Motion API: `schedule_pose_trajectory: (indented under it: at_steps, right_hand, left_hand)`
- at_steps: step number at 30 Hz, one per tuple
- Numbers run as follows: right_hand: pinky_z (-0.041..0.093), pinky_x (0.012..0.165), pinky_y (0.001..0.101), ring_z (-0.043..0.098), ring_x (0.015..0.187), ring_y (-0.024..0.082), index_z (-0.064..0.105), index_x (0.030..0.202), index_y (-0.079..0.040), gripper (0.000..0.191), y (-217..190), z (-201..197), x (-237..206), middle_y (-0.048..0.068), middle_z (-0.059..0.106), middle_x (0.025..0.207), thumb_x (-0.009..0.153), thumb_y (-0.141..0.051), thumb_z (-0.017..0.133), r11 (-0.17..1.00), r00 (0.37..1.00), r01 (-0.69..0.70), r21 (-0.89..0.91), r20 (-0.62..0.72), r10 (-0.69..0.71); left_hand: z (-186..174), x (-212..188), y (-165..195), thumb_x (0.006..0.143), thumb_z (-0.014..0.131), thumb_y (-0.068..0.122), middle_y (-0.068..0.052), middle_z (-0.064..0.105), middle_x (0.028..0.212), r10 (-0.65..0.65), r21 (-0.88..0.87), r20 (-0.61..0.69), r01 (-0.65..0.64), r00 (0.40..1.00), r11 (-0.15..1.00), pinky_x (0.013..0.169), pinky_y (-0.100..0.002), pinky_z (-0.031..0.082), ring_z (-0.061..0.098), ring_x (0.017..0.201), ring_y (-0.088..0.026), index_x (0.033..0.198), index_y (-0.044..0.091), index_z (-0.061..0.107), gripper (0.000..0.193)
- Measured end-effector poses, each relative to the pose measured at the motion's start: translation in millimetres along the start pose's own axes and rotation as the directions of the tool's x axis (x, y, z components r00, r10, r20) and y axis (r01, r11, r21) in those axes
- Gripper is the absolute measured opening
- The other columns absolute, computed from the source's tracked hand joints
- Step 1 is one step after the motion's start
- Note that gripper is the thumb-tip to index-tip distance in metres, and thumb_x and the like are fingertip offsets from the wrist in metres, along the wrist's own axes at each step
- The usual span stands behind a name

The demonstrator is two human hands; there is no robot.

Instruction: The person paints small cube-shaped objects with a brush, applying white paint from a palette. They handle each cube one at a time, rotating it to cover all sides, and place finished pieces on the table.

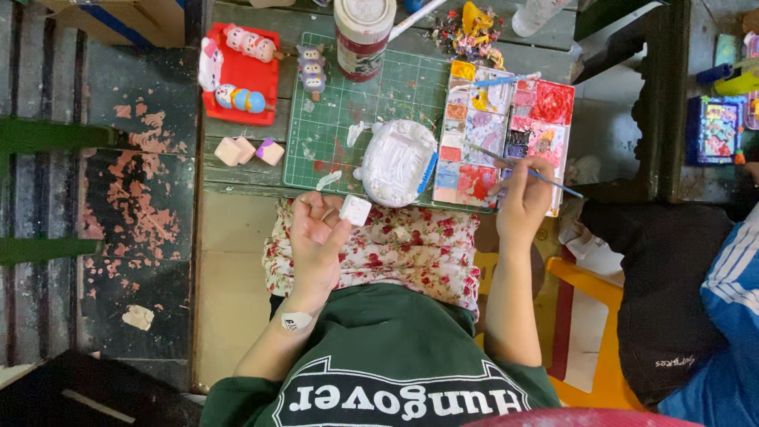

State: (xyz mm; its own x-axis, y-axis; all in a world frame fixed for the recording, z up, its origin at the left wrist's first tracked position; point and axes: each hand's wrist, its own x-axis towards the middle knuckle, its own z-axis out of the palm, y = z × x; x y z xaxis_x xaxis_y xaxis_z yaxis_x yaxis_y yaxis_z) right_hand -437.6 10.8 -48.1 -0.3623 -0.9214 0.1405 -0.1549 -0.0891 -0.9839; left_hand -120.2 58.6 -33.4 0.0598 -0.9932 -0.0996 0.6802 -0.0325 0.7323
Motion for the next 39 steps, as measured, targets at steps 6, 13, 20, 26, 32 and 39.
schedule_pose_trajectory:
  at_steps: [6,13,20,26,32,39]
  right_hand:
    - [0.047,0.062,0.0238,0.06,0.068,0.009,0.048,0.118,-0.001,0.008,-5.6,5.5,8.0,0.015,0.073,0.106,0.115,-0.009,0.049,0.992,0.996,0.044,-0.116,0.077,-0.036]
    - [0.042,0.061,0.0226,0.054,0.07,0.006,0.054,0.117,-0.003,0.006,-19.8,8.0,-2.0,0.011,0.067,0.107,0.111,-0.002,0.051,0.939,0.993,0.081,-0.334,0.111,-0.047]
    - [0.041,0.061,0.0236,0.056,0.074,0.009,0.059,0.112,-0.003,0.014,-28.5,4.5,-7.6,0.011,0.074,0.116,0.102,0.006,0.058,0.795,0.949,0.313,-0.52,0.197,-0.245]
    - [0.046,0.06,0.0247,0.065,0.07,0.015,0.042,0.12,-0.008,0.006,-32.6,10.7,-26.3,0.016,0.069,0.115,0.115,-0.009,0.043,0.978,0.982,0.19,0.089,-0.018,-0.189]
    - [0.05,0.057,0.0287,0.061,0.066,0.021,0.043,0.119,-0.008,0.01,-53.3,28.2,-72.6,0.02,0.068,0.102,0.116,-0.017,0.041,0.907,0.959,-0.085,0.413,0.282,-0.038]
    - [0.053,0.063,0.031,0.064,0.077,0.023,0.042,0.118,-0.006,0.007,-57.7,44.6,-75.1,0.024,0.066,0.109,0.115,-0.013,0.042,0.952,0.931,-0.018,0.306,0.352,-0.095]
  left_hand:
    - [-3.7,-1.1,-0.5,0.092,0.067,-0.009,-0.007,0.059,0.116,-0.001,-0.003,0.007,0.001,1.0,1.0,0.096,-0.032,0.051,0.062,0.108,-0.016,0.126,0.009,0.043,0.045]
    - [-3.7,-2.3,-1.0,0.092,0.067,-0.012,-0.005,0.057,0.114,0.0,-0.01,-0.002,0.0,1.0,1.0,0.097,-0.03,0.05,0.06,0.107,-0.014,0.125,0.009,0.043,0.046]
    - [4.8,-1.4,9.0,0.092,0.067,-0.011,-0.006,0.058,0.115,-0.001,-0.003,0.018,0.001,1.0,1.0,0.096,-0.031,0.05,0.062,0.109,-0.016,0.124,0.009,0.042,0.045]
    - [10.1,-0.8,10.2,0.092,0.068,-0.009,-0.006,0.058,0.115,0.001,0.05,0.035,-0.003,0.999,0.999,0.1,-0.032,0.051,0.062,0.11,-0.015,0.124,0.01,0.041,0.046]
    - [10.1,-3.3,5.5,0.09,0.07,-0.01,-0.008,0.057,0.112,-0.034,0.068,0.067,0.03,0.997,0.997,0.09,-0.028,0.051,0.061,0.104,-0.014,0.121,0.011,0.04,0.048]
    - [10.5,-4.5,3.9,0.088,0.07,-0.011,-0.008,0.055,0.113,-0.05,0.063,0.097,0.044,0.994,0.997,0.089,-0.025,0.051,0.06,0.104,-0.011,0.118,0.012,0.037,0.05]
